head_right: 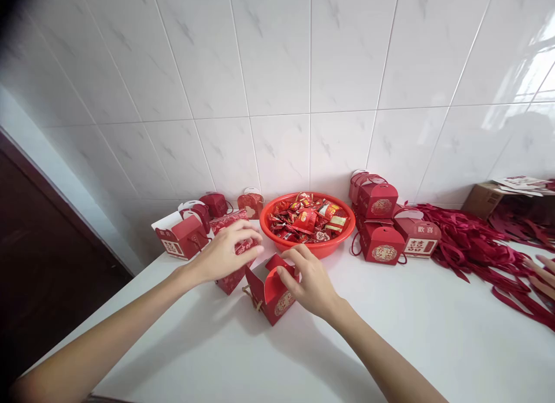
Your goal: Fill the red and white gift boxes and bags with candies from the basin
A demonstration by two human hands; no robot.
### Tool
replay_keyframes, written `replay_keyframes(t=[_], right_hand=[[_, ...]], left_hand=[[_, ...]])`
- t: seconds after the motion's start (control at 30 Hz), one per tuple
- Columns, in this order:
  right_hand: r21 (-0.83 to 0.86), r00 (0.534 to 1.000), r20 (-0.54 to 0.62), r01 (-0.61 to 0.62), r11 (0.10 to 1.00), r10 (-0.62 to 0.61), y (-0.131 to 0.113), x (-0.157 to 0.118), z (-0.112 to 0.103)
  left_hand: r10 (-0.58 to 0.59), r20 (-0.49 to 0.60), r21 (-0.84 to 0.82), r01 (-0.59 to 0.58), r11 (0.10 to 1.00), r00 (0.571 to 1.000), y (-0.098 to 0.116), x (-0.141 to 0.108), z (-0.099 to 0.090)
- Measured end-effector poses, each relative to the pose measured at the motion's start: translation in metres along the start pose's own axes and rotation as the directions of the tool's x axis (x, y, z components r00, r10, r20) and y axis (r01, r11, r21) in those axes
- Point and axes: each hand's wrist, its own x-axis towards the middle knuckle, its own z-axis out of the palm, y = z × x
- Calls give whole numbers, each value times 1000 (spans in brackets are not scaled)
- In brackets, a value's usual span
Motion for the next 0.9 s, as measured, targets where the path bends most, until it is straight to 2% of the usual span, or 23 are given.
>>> replay_keyframes(t=[0.07, 0.13, 0.23, 0.33, 0.43, 0.53, 0.67, 0.8, 0.9], right_hand=[[8, 999, 46, -1, 1000, 1, -1, 0, 4], [31, 996, 88, -6, 1000, 4, 0, -3, 6], [110, 994, 104, -41, 993, 30, 4, -9, 5], [142, 996, 67, -74, 987, 65, 7, -11, 5], [136, 994, 57, -98, 986, 91, 7, -11, 8], [205, 988, 84, -141, 969, 127, 6, -12, 8], [402, 975, 117, -221, 889, 190, 1, -16, 3], [531, 945, 252, -313, 788, 206, -5, -18, 1], [470, 964, 221, -238, 850, 148, -6, -18, 3]], left_hand=[[-1, 134, -30, 5, 1000, 991, 7, -3, 5], [4, 203, -83, 13, 996, 979, 5, -5, 10], [0, 229, -174, 41, 984, 974, -4, -5, 17], [-22, 244, -242, 82, 967, 970, -10, -3, 20], [-29, 291, -293, 118, 949, 956, -7, -5, 19], [-31, 375, -281, 146, 949, 926, -2, -10, 16], [-105, 409, -237, 217, 947, 906, -6, -14, 15], [-178, 422, -252, 303, 919, 889, -10, -14, 16], [-147, 475, -321, 326, 889, 868, -9, -15, 18]])
